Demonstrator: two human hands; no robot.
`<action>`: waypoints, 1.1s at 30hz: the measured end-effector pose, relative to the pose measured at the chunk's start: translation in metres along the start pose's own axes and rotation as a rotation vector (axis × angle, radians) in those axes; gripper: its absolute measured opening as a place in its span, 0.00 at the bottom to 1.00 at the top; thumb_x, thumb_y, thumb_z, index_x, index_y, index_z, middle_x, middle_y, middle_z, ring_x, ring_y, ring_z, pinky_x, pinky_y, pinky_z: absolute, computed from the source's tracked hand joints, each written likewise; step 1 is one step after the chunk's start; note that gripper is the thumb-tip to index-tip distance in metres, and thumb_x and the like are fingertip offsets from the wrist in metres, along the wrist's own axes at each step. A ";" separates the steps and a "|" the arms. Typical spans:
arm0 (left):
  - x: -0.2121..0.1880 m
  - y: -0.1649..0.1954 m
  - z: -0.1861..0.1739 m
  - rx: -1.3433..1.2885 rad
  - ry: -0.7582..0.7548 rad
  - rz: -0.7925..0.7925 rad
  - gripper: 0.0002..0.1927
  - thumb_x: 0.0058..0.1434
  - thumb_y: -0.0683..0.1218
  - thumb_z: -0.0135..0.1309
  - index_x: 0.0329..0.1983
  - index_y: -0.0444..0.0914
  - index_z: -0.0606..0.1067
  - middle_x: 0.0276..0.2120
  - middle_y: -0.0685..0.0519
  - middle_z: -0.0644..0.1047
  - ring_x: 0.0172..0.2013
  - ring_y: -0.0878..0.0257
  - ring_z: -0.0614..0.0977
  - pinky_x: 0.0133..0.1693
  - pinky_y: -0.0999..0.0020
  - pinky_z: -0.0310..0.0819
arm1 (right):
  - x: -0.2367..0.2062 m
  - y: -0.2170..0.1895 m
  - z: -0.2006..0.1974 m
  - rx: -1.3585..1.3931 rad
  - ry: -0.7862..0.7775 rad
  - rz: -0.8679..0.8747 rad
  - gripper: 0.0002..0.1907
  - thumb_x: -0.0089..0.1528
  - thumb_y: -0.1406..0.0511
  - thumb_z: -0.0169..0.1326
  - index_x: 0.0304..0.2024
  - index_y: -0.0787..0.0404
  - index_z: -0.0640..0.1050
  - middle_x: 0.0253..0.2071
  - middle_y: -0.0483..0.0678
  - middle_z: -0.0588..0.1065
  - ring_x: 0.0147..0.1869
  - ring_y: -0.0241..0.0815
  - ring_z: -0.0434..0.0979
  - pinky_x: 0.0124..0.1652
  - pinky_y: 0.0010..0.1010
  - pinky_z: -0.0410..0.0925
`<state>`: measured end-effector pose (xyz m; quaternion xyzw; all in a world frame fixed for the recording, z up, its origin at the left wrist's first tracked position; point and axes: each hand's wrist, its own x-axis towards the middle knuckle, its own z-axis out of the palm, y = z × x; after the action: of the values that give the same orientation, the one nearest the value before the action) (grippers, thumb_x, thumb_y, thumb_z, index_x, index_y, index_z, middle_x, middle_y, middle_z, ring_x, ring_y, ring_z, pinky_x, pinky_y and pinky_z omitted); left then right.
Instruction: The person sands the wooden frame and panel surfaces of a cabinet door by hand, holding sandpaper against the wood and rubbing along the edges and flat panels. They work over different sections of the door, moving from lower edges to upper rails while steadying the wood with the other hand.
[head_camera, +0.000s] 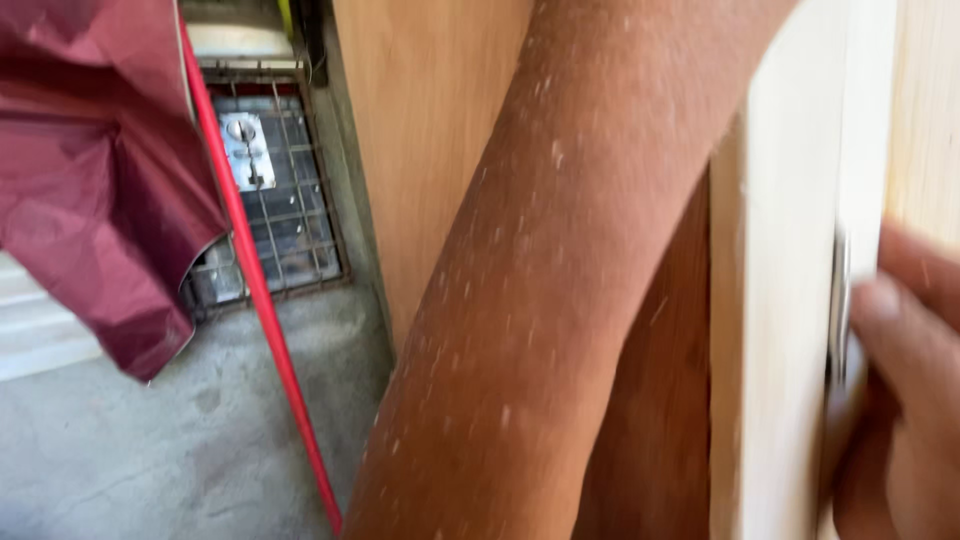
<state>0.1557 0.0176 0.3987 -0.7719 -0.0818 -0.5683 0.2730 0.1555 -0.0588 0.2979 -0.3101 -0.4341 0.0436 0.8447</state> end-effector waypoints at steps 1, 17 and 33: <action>0.004 -0.003 0.005 0.013 -0.002 -0.004 0.22 0.71 0.54 0.52 0.65 0.45 0.73 0.63 0.55 0.65 0.64 0.49 0.62 0.62 0.53 0.71 | 0.005 -0.002 0.002 -0.017 0.002 0.013 0.19 0.68 0.65 0.41 0.60 0.63 0.71 0.49 0.55 0.79 0.56 0.43 0.84 0.52 0.36 0.74; 0.034 -0.014 -0.038 0.226 -0.124 -0.087 0.26 0.71 0.54 0.56 0.70 0.46 0.71 0.71 0.56 0.60 0.70 0.47 0.56 0.65 0.53 0.69 | 0.086 -0.039 0.018 -0.094 0.002 0.143 0.14 0.70 0.66 0.47 0.55 0.65 0.76 0.45 0.52 0.80 0.48 0.37 0.81 0.45 0.27 0.74; 0.075 0.000 -0.131 0.093 -0.145 -0.236 0.29 0.72 0.43 0.45 0.75 0.29 0.66 0.79 0.52 0.52 0.81 0.42 0.44 0.80 0.45 0.43 | 0.191 -0.095 0.048 0.198 -0.097 0.161 0.10 0.72 0.68 0.59 0.50 0.71 0.80 0.41 0.49 0.78 0.40 0.31 0.75 0.41 0.20 0.68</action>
<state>0.0722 -0.0642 0.4949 -0.7823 -0.2178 -0.5349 0.2331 0.2183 -0.0461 0.5067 -0.2566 -0.4417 0.1686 0.8430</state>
